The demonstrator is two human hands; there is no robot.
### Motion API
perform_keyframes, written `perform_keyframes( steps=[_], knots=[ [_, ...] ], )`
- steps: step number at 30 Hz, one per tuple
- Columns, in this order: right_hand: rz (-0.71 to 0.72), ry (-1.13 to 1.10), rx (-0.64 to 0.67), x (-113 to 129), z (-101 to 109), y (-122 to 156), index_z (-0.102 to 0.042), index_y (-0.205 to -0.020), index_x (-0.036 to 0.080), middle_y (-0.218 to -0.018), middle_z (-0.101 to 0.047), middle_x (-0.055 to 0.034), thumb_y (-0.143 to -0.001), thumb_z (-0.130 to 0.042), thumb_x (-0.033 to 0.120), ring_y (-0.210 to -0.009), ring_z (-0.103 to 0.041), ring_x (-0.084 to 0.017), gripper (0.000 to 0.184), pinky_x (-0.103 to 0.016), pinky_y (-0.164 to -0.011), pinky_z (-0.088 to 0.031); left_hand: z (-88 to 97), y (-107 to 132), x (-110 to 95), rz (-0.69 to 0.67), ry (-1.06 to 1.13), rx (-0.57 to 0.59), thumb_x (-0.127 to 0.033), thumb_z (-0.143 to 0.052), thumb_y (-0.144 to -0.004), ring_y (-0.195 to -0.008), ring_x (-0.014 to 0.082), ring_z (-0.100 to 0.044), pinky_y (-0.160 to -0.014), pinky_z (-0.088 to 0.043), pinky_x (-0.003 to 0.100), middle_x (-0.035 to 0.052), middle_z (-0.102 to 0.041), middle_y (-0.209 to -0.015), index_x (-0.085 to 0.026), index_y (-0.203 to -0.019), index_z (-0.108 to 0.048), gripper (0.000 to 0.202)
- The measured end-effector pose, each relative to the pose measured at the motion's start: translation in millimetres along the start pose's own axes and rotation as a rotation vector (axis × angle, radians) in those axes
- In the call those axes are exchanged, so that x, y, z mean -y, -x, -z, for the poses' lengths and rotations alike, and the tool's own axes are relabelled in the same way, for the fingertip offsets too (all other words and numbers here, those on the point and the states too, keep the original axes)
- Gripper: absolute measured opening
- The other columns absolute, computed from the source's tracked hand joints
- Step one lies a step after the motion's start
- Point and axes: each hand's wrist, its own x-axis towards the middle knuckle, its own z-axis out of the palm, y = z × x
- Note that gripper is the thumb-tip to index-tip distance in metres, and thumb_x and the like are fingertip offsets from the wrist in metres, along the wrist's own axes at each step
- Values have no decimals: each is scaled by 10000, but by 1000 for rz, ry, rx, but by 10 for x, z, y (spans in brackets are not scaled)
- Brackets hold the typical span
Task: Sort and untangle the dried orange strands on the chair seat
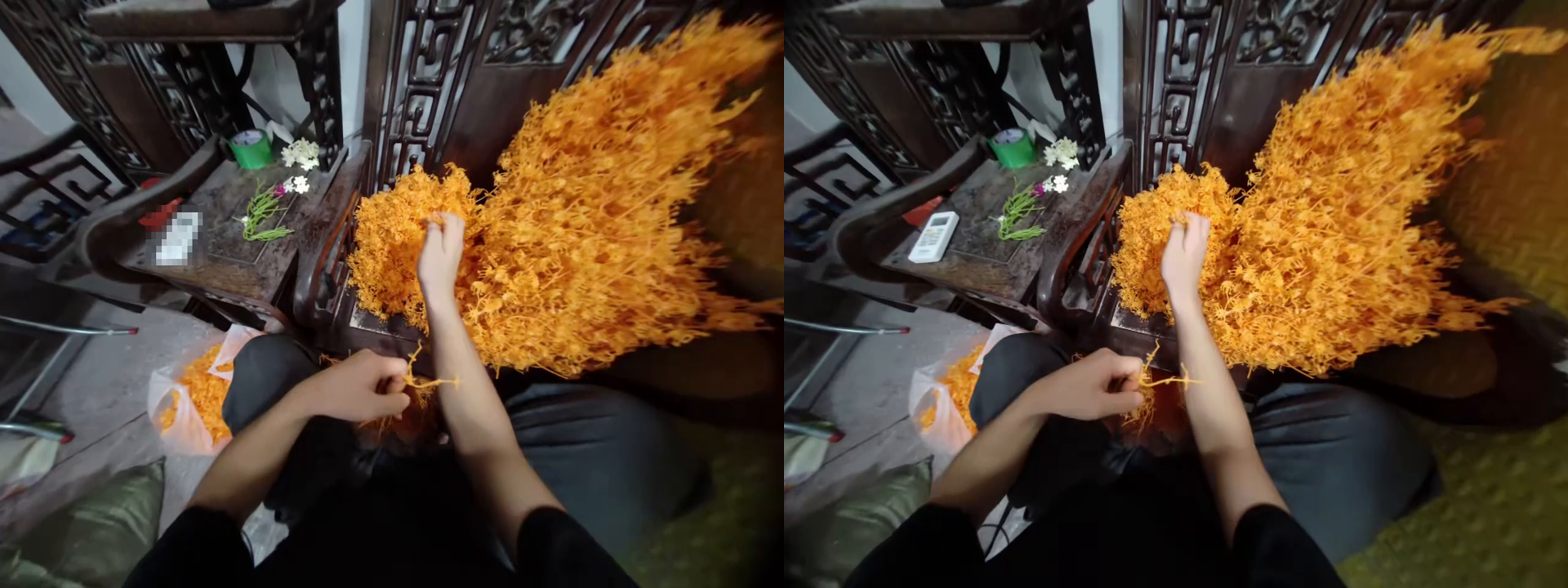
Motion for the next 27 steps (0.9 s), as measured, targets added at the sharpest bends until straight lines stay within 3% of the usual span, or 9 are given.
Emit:
perform_keyframes(
  steps=[3,6,8,11,13,16,19,22,27],
  knots=[
    [-87,365,-85,-45,-219,-378,-511,-1503,136,-1630,-350,-240,-1000,-299,296,-1519,-285,-437,569,-726,-1173,-263,-97,-32,-7,-204,-95,-19,-239,-654,-892,-718,157,-568,-713,-417,277,5,-638,-772,-206,-811,-575,118],
    [-77,573,180,-109,-375,-491,-257,-1655,45,-1750,-94,-260,-944,-420,307,-1608,-35,-489,775,-789,-1200,-85,-120,-42,1,-370,-114,-35,-182,-586,-933,-893,214,-646,-894,-449,334,79,-722,-971,-197,-945,-667,83],
    [-97,611,281,-120,-400,-491,-158,-1681,45,-1754,-46,-273,-930,-467,348,-1613,20,-507,867,-798,-1198,-49,-90,-44,21,-420,-139,-52,-129,-501,-959,-980,233,-653,-947,-440,350,102,-739,-1058,-202,-1018,-706,225],
    [-56,590,214,-17,-238,-502,-96,-1697,96,-1758,-24,-264,-927,-526,391,-1611,4,-523,930,-788,-1208,-76,-67,-57,92,-418,-218,-53,-145,-468,-993,-1049,260,-634,-973,-426,373,104,-754,-1051,-214,-982,-738,279],
    [39,556,120,128,41,-537,-37,-1700,113,-1760,-19,-250,-948,-539,422,-1611,-3,-522,956,-781,-1214,-120,-133,-87,183,-395,-240,-20,-154,-503,-980,-998,259,-636,-945,-432,374,95,-754,-990,-218,-903,-742,259],
    [220,505,44,357,683,-599,-5,-1706,184,-1758,-125,-182,-1018,-468,500,-1617,-25,-497,888,-763,-1217,-196,-392,-160,381,-315,-141,-53,-84,-617,-835,-776,220,-589,-818,-453,336,57,-680,-790,-227,-744,-712,195],
    [348,495,48,394,1405,-611,-245,-1679,237,-1637,-418,-144,-1049,-435,554,-1552,-293,-445,730,-704,-1216,-290,-704,-243,575,-222,153,-240,-42,-722,-673,-544,172,-379,-639,-419,301,-18,-410,-525,-244,-520,-546,309],
    [280,591,114,95,1969,-508,-501,-1551,170,-1408,-630,-188,-1048,-493,506,-1348,-548,-397,604,-639,-1160,-387,-836,-350,654,-212,279,-304,-30,-756,-663,-464,137,-221,-532,-337,278,-74,-196,-461,-264,-436,-392,489],
    [42,791,283,-626,2391,-157,-735,-1281,148,-1269,-681,-238,-882,-752,417,-1226,-574,-437,483,-630,-987,-478,-624,-741,347,-227,113,-324,25,-775,-582,-509,117,-192,-560,-295,253,-71,-221,-515,-222,-458,-473,409]
  ],
)
